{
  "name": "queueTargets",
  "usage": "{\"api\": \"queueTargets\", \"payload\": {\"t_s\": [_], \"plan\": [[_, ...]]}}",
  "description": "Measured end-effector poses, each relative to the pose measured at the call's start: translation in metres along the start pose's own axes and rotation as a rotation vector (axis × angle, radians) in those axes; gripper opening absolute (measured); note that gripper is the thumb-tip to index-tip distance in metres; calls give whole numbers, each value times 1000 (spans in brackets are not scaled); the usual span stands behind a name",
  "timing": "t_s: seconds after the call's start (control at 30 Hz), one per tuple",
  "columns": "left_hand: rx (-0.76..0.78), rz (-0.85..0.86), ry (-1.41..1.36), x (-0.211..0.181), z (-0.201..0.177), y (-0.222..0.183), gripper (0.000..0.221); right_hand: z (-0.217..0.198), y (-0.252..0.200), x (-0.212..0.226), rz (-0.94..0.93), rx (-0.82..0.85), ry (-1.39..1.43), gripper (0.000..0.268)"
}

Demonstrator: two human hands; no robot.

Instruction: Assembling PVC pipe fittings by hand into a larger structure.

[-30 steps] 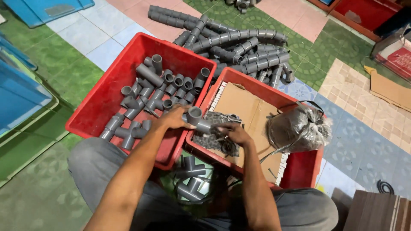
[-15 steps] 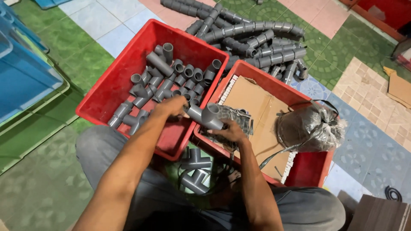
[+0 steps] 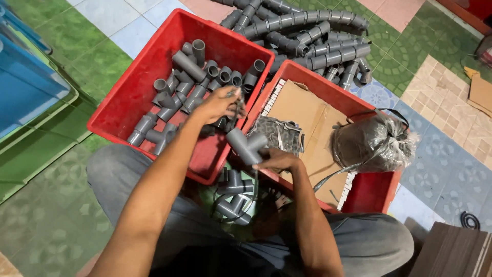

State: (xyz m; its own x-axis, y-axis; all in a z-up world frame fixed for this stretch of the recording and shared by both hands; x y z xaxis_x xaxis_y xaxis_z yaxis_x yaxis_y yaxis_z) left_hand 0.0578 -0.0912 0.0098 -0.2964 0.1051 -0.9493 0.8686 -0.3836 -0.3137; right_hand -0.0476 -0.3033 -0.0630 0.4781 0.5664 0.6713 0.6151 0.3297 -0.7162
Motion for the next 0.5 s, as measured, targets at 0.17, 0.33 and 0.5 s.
{"api": "queueTargets", "payload": {"t_s": [0.17,0.33,0.5], "plan": [[-50,76,49,-31,23,-7,17,-1,11,-9,-100,-118,174,90],[15,59,-12,-18,24,24,18,9,6,-7,-94,-75,292,61],[34,34,-67,-13,26,27,19,15,-14,22,-216,-261,453,76]]}}
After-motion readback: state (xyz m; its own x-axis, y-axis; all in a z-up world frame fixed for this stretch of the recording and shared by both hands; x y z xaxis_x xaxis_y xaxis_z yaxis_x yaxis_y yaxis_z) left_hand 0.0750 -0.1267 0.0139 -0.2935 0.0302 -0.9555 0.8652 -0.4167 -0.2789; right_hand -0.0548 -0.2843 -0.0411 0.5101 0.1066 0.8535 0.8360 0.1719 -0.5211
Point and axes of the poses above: each hand's wrist, its own y-axis towards the middle knuckle, its own z-axis out of the palm, x = y × z, the point moved 5 cm from there along y, towards the middle knuckle, and after that the axes turned 15 degrees about y, right-handed, at the moved point
